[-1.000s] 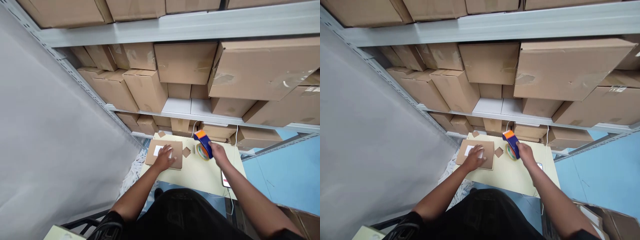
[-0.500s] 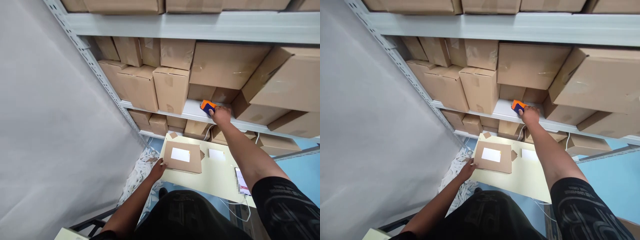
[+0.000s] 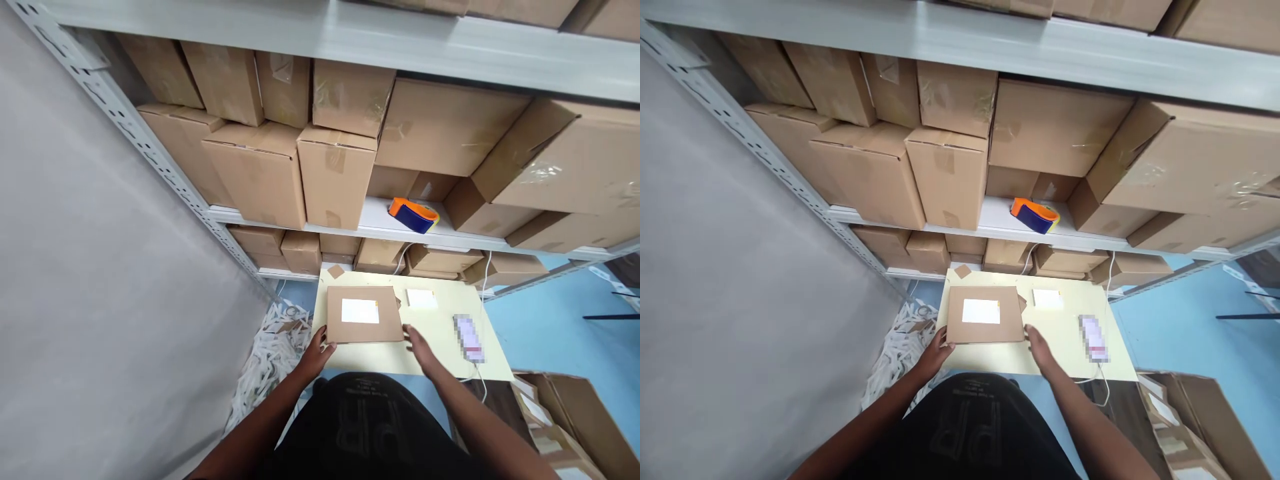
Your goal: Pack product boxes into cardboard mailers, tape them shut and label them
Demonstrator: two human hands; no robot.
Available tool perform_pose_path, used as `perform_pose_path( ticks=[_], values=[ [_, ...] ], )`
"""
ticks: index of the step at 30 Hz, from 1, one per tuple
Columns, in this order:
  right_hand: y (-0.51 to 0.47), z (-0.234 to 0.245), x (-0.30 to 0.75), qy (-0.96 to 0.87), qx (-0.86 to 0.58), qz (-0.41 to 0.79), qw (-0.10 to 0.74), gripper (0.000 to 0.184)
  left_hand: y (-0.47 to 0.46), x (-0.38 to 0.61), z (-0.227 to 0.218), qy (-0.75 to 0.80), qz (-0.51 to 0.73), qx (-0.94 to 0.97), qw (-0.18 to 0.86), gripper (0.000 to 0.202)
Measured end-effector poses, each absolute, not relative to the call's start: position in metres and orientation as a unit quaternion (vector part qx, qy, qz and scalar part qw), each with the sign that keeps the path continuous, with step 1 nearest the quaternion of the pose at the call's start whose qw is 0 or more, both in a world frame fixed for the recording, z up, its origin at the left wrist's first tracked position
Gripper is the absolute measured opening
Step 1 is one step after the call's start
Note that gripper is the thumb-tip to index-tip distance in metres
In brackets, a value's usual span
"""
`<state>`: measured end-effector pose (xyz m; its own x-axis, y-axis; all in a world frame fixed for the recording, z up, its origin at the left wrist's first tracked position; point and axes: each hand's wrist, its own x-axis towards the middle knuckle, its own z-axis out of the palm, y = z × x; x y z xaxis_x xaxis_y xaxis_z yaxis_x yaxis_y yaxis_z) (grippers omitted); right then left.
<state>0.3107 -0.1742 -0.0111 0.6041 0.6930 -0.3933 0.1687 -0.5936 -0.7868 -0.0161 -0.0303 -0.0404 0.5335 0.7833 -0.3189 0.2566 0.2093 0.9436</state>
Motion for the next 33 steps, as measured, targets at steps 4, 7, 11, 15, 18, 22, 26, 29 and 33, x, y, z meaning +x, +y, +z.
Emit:
perform_pose_path(
  ticks=[4,7,11,15,18,22,26,29,33],
  values=[
    [-0.197,-0.047,0.275,-0.166,-0.781,0.434,0.417,0.082,-0.035,-0.018,-0.040,0.430,0.170,0.632,0.622,0.076],
    [-0.201,-0.034,0.273,-0.195,-0.806,0.381,0.410,0.079,-0.030,-0.021,-0.031,0.419,0.168,0.660,0.601,0.070],
    [-0.205,0.001,0.283,-0.237,-0.805,0.328,0.434,0.080,-0.020,-0.024,-0.008,0.390,0.194,0.711,0.552,0.062],
    [-0.192,0.020,0.291,-0.244,-0.821,0.290,0.427,0.078,-0.012,-0.012,0.005,0.377,0.214,0.723,0.537,0.059],
    [-0.175,0.018,0.295,-0.252,-0.849,0.254,0.389,0.072,-0.010,0.001,0.003,0.418,0.194,0.731,0.504,0.063],
    [-0.168,0.009,0.296,-0.303,-0.841,0.237,0.380,0.071,-0.013,0.005,-0.004,0.438,0.187,0.750,0.459,0.067],
    [-0.180,0.005,0.291,-0.284,-0.835,0.269,0.386,0.075,-0.017,-0.002,-0.008,0.422,0.186,0.749,0.476,0.065],
    [-0.191,0.002,0.284,-0.262,-0.830,0.291,0.396,0.073,-0.017,-0.005,-0.009,0.414,0.182,0.749,0.484,0.064],
    [-0.205,-0.004,0.281,-0.238,-0.828,0.307,0.405,0.071,-0.012,-0.007,-0.011,0.407,0.175,0.752,0.488,0.061]
  ],
)
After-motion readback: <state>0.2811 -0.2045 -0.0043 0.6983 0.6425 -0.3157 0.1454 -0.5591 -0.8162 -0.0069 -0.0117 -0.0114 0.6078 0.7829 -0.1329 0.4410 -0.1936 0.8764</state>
